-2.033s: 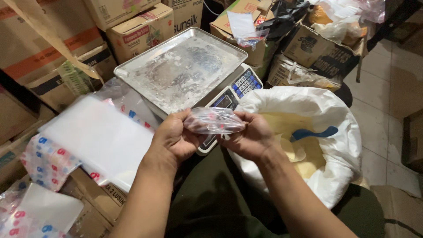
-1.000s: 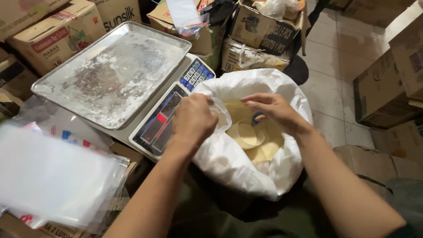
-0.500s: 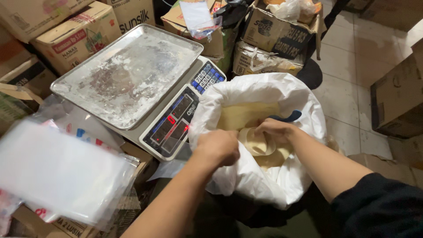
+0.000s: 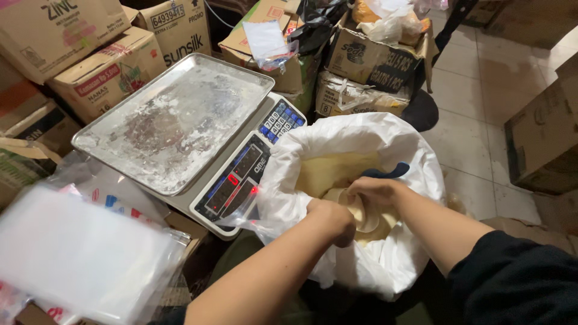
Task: The person scoops a yellow powder from a large sack into small plastic bags using a blue scoop. They place each filled bag on a digital scale to check the weight, then tie the bag closed. The process is repeated for multiple bags.
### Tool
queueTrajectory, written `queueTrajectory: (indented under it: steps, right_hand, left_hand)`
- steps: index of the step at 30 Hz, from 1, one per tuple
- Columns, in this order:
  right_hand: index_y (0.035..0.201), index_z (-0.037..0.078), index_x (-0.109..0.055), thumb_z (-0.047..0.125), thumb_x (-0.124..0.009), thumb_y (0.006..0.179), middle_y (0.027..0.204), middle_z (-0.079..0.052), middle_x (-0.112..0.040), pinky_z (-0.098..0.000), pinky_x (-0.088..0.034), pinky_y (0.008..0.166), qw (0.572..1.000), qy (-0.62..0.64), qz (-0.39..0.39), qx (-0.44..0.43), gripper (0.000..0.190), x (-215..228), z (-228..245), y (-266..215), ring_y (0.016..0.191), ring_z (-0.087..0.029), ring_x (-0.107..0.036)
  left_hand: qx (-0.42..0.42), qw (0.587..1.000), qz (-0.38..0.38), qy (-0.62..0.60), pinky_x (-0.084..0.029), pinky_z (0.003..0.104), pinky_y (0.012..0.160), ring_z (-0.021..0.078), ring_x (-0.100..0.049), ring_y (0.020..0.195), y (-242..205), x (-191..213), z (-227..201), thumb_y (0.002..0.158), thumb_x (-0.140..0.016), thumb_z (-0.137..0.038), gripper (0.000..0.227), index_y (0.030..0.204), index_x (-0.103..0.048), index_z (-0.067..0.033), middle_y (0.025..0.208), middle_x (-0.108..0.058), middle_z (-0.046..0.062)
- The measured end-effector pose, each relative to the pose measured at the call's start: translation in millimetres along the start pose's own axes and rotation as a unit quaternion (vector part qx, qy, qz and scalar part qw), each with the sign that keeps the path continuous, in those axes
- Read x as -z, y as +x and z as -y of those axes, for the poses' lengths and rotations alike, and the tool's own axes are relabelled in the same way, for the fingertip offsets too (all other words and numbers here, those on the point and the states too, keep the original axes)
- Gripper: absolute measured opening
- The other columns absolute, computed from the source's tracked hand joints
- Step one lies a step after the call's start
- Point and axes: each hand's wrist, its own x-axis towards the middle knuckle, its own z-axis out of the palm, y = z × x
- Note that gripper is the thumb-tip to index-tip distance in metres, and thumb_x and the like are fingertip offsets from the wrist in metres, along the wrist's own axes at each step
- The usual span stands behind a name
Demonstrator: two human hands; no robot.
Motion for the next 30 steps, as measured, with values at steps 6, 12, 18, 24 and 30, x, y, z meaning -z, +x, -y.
queueTrajectory:
  steps: [6, 12, 18, 24, 30]
  right_hand:
    - [0.092, -0.004, -0.069, 0.016, -0.066, 0.074, 0.095, -0.016, -0.068, -0.0397, -0.053, 0.078, 0.998, 0.018, 0.065, -0.018, 0.027, 7, -5, 4, 0.085, -0.025, -0.064]
    - [0.097, -0.001, -0.07, 0.009, -0.074, 0.068, 0.095, -0.018, -0.066, -0.0373, -0.052, 0.07, 0.991, -0.098, 0.008, 0.092, 0.03, 28, 32, -13, 0.081, -0.023, -0.064]
    - [0.112, -0.009, -0.071, 0.023, -0.08, 0.069, 0.103, -0.017, -0.071, -0.0461, -0.059, 0.074, 0.978, -0.061, -0.191, 0.063, 0.055, 12, 62, -47, 0.085, -0.034, -0.072]
    - [0.131, -0.002, -0.033, 0.027, -0.104, 0.051, 0.125, -0.032, -0.041, -0.0571, -0.045, 0.102, 0.729, -0.18, -0.592, 0.292, 0.111, -58, 24, 1, 0.121, -0.051, -0.044]
    - [0.139, 0.008, -0.03, 0.016, -0.093, 0.054, 0.131, -0.032, -0.038, -0.0582, -0.048, 0.093, 0.751, -0.334, -0.423, 0.382, 0.105, -79, 5, 5, 0.12, -0.054, -0.043]
  left_hand:
    - [-0.002, 0.999, 0.039, 0.034, -0.051, 0.042, 0.098, 0.0261, -0.067, 0.121, 13, -12, -7, 0.091, -0.062, -0.031, 0.037, 0.126, -0.073, -0.0275, 0.129, -0.072, 0.003]
    - [0.017, 0.998, 0.038, 0.042, -0.059, 0.039, 0.089, 0.0242, -0.072, 0.113, 0, -25, -17, 0.09, -0.062, -0.028, 0.036, 0.124, -0.076, -0.0236, 0.125, -0.074, 0.002]
    - [0.036, 0.998, 0.052, -0.014, -0.055, 0.037, 0.089, 0.0239, -0.072, 0.112, -24, -3, -8, 0.087, -0.059, -0.025, 0.038, 0.12, -0.078, -0.0217, 0.123, -0.076, 0.004]
    - [0.023, 0.998, 0.047, -0.039, -0.05, 0.041, 0.089, 0.0248, -0.072, 0.11, -43, -6, 0, 0.085, -0.056, -0.021, 0.037, 0.114, -0.079, -0.0225, 0.117, -0.077, 0.005]
    - [-0.04, 0.99, -0.001, -0.133, -0.054, 0.042, 0.07, 0.0286, -0.074, 0.084, -52, -15, 25, 0.075, -0.06, -0.012, 0.025, 0.091, -0.079, -0.0068, 0.096, -0.078, 0.015]
